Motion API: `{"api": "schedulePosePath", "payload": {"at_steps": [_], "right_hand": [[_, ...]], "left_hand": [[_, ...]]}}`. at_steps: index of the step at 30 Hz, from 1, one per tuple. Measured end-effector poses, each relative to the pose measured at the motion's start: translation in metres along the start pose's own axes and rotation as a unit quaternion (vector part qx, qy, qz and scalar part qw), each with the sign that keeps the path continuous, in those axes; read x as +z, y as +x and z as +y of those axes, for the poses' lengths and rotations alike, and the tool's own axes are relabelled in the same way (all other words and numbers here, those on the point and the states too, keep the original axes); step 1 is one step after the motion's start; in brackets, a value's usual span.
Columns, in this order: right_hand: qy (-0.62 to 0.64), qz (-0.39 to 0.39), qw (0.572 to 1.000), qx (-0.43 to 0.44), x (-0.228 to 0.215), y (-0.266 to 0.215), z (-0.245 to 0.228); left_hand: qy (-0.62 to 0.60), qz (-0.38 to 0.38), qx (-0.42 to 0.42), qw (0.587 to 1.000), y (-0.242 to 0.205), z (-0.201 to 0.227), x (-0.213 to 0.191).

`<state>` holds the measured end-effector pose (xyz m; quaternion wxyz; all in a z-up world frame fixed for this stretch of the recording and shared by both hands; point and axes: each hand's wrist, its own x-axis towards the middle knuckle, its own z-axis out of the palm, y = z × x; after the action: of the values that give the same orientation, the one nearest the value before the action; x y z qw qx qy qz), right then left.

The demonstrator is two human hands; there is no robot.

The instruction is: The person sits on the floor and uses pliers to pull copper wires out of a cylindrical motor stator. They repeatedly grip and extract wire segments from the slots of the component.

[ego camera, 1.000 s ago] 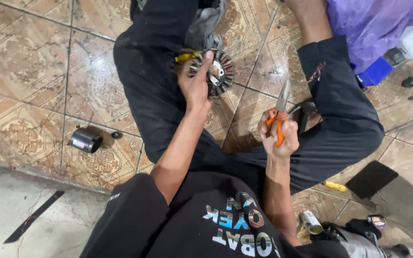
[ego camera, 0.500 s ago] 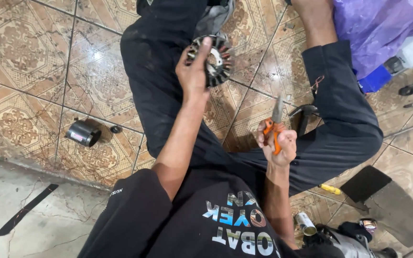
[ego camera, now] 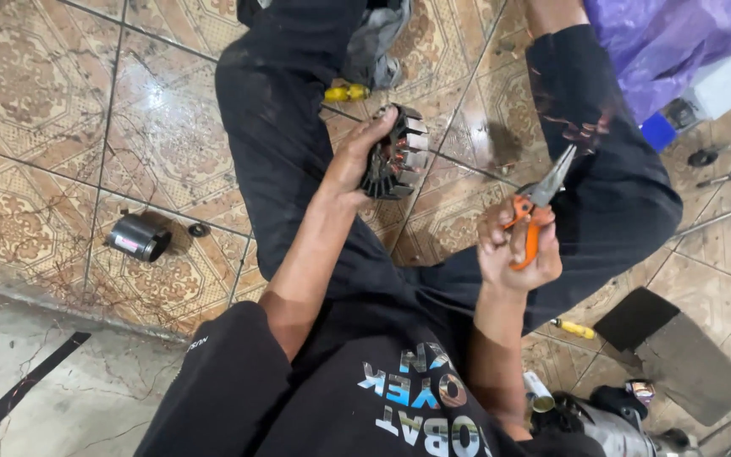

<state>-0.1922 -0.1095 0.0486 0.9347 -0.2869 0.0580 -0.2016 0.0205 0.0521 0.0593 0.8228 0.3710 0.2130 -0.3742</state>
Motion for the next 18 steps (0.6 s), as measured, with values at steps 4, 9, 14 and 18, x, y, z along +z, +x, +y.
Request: {"api": "schedulePosePath", "payload": {"at_steps": [4, 9, 14, 18], "right_hand": [[-0.229, 0.05, 0.966, -0.106, 0.056, 0.029, 0.008], [-0.465, 0.088, 0.881, -0.014, 0.066, 0.035, 0.038], [-0.47, 0.062, 0.88, 0.042, 0.026, 0.023, 0.068], [-0.522, 0.037, 0.849, 0.076, 0.038, 0.038, 0.054]], "left_hand": [[-0.04, 0.054, 0.04, 0.997, -0.026, 0.008, 0.026], [0.037, 0.197, 0.106, 0.974, -0.02, 0.004, 0.014], [0.106, 0.23, 0.101, 0.962, 0.029, -0.033, -0.051], [0.131, 0.224, 0.099, 0.961, 0.035, -0.034, -0.046]]}}
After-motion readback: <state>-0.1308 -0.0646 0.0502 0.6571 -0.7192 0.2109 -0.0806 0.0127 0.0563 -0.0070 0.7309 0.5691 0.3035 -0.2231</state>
